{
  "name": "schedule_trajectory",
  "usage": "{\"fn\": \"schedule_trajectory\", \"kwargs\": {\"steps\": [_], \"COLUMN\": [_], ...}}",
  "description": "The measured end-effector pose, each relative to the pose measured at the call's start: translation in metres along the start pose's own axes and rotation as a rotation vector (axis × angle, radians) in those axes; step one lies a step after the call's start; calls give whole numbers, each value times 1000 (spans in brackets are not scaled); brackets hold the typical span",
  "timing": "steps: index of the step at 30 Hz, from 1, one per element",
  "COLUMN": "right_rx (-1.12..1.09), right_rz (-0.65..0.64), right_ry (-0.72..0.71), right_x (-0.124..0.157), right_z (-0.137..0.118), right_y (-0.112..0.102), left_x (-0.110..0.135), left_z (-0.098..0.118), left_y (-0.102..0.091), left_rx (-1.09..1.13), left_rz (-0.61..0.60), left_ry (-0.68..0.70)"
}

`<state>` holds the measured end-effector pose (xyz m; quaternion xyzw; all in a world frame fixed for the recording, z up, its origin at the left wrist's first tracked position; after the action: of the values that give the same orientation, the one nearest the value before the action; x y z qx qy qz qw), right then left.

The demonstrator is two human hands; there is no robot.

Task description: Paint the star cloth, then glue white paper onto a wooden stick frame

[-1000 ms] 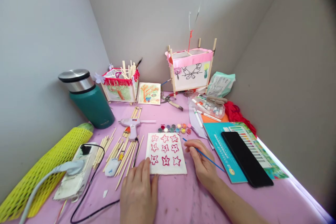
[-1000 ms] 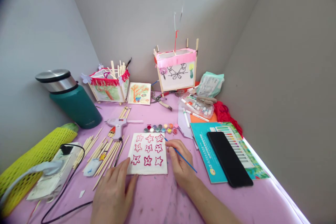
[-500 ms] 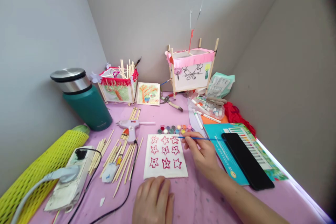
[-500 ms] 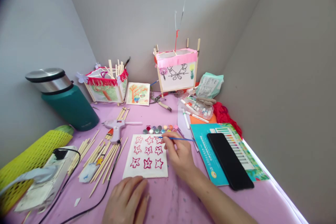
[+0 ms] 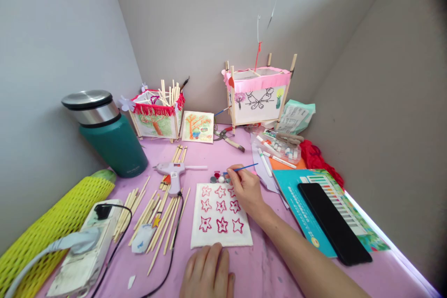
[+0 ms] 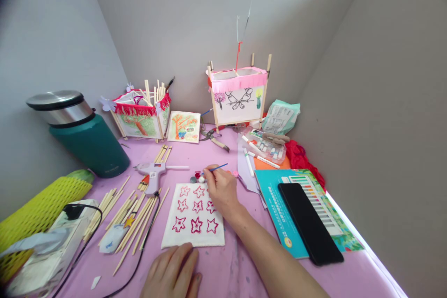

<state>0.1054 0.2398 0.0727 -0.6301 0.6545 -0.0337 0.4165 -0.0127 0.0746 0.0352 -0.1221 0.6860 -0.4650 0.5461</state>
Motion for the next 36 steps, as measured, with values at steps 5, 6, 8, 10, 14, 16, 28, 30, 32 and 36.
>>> {"fn": "schedule_trajectory", "kwargs": {"steps": [5,6,8,10,14,16,28,30,32,36], "right_rx": [137,160,197,214,217,236,289,248,133,-184], "right_rz": [-28,-29,-36,-38,-39,-55,-68,-32,10,58], "right_ry": [-46,-53,-66,-78,-98,-112,-142,-131,-80,79], "right_x": [-1,-1,-1,-1,0,0,1,2,2,7], "right_z": [0,0,-1,-3,-6,-7,-12,-11,-8,-4], "right_y": [7,8,9,8,7,8,10,4,-6,-27], "left_x": [0,0,0,0,2,2,-2,-3,-3,-5], "left_z": [-1,-1,-1,-1,-1,-1,3,3,3,4], "left_y": [1,1,1,2,3,3,-2,-3,-4,-5], "left_rx": [3,3,1,1,12,15,16,29,43,87], "left_rz": [35,41,46,39,16,7,-49,-54,-61,-109], "left_ry": [-12,-14,-15,-13,-19,-14,13,7,-4,-39]}}
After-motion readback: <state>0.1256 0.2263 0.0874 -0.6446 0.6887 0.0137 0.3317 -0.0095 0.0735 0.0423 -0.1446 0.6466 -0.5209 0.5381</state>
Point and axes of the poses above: each hand's wrist, its own x-axis away from the middle knuckle, its own y-axis out of the palm, z = x × y, the point moved 8 cm from there along -x, towards the middle knuckle, and after that the axes turned 8 degrees about -z, right-handed, at the moved point
